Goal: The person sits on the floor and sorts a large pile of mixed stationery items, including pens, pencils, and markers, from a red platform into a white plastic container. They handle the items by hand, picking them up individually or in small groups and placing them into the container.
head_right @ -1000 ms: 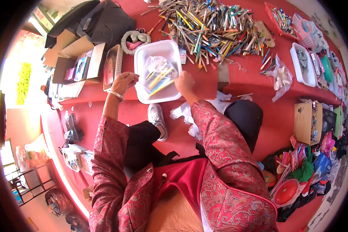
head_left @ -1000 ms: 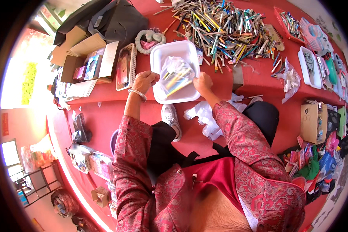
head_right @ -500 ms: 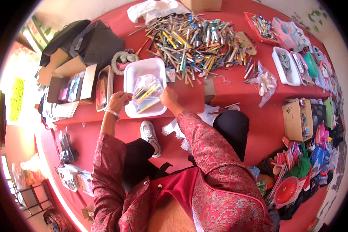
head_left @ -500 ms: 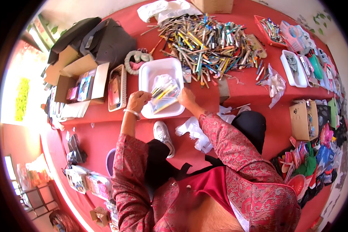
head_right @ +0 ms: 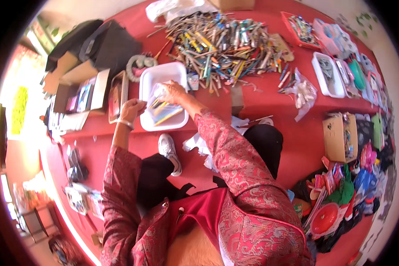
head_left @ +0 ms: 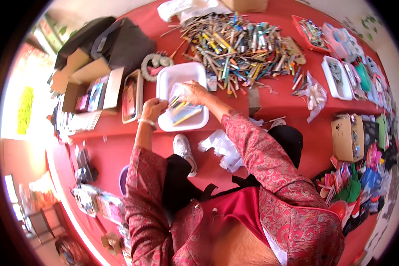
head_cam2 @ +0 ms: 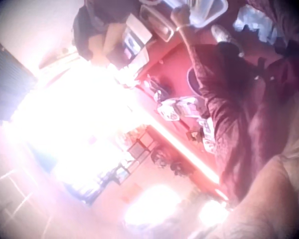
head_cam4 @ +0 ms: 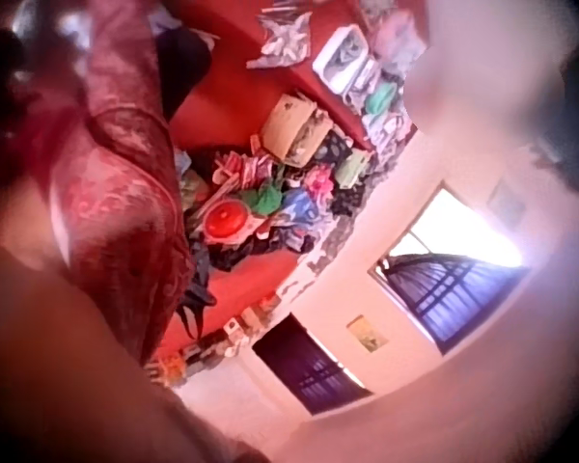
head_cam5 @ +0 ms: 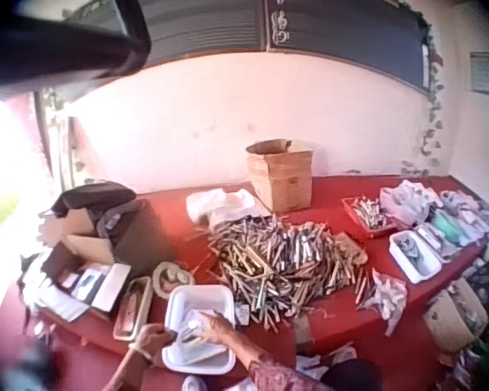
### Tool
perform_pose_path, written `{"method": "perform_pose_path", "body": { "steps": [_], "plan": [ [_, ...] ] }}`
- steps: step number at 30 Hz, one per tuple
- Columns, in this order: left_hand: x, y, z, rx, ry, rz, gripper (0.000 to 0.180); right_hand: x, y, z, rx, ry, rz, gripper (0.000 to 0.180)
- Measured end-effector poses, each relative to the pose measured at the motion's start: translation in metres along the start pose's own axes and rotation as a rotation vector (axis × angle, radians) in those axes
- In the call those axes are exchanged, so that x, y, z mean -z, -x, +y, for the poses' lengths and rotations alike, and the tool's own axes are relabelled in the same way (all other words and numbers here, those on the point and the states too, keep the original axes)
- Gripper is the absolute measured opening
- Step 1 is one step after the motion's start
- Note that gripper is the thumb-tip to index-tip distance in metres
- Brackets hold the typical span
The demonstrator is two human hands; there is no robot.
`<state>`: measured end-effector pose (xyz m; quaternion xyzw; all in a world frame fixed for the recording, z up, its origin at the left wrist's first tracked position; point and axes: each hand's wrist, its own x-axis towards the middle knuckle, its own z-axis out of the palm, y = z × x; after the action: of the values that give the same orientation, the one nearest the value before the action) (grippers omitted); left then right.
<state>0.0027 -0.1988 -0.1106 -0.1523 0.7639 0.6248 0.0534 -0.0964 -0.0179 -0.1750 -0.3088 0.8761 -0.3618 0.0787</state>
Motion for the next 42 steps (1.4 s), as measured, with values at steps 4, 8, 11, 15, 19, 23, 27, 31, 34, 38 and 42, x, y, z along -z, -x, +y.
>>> {"method": "perform_pose_path", "body": {
  "steps": [4,8,11,15,19,23,27,31,34,38,42],
  "plan": [
    [-0.006,0.001,0.009,0.026,0.011,0.047,0.019,-0.004,-0.01,0.022,-0.035,-0.011,0.176,0.027],
    [0.002,0.007,0.008,0.103,0.208,0.16,0.018,0.011,-0.003,0.028,-0.201,-0.757,0.205,0.018],
    [0.004,0.012,0.01,0.106,0.307,0.256,0.018,0.028,0.012,0.015,-0.268,-1.192,0.226,0.015],
    [0.009,0.009,0.01,-0.008,0.61,0.306,0.015,0.037,0.017,0.001,-0.178,-1.247,0.226,0.015],
    [0.003,0.023,0.044,-0.131,0.511,0.363,0.02,0.048,0.013,-0.012,-0.034,-1.239,0.19,0.016],
    [-0.001,0.04,0.073,-0.427,0.525,0.363,0.02,0.076,0.008,-0.05,0.048,-1.332,0.063,0.018],
    [0.002,0.02,0.067,-0.514,0.753,0.28,0.021,0.08,-0.013,-0.059,-0.051,-1.547,0.124,0.016],
    [0.007,-0.005,0.043,-0.394,1.014,0.232,0.015,0.067,-0.028,-0.057,-0.328,-1.514,0.177,0.015],
    [0.006,-0.009,0.037,-0.369,0.863,0.243,0.015,0.061,-0.032,-0.045,-0.229,-1.556,0.115,0.015],
    [-0.002,-0.003,0.018,-0.088,0.349,0.015,0.017,0.035,-0.039,-0.025,-0.274,-1.312,0.068,0.014],
    [-0.006,-0.005,0.015,-0.139,-0.306,-0.029,0.019,0.001,-0.038,0.005,-0.279,-1.275,-0.073,0.016]
  ]
}}
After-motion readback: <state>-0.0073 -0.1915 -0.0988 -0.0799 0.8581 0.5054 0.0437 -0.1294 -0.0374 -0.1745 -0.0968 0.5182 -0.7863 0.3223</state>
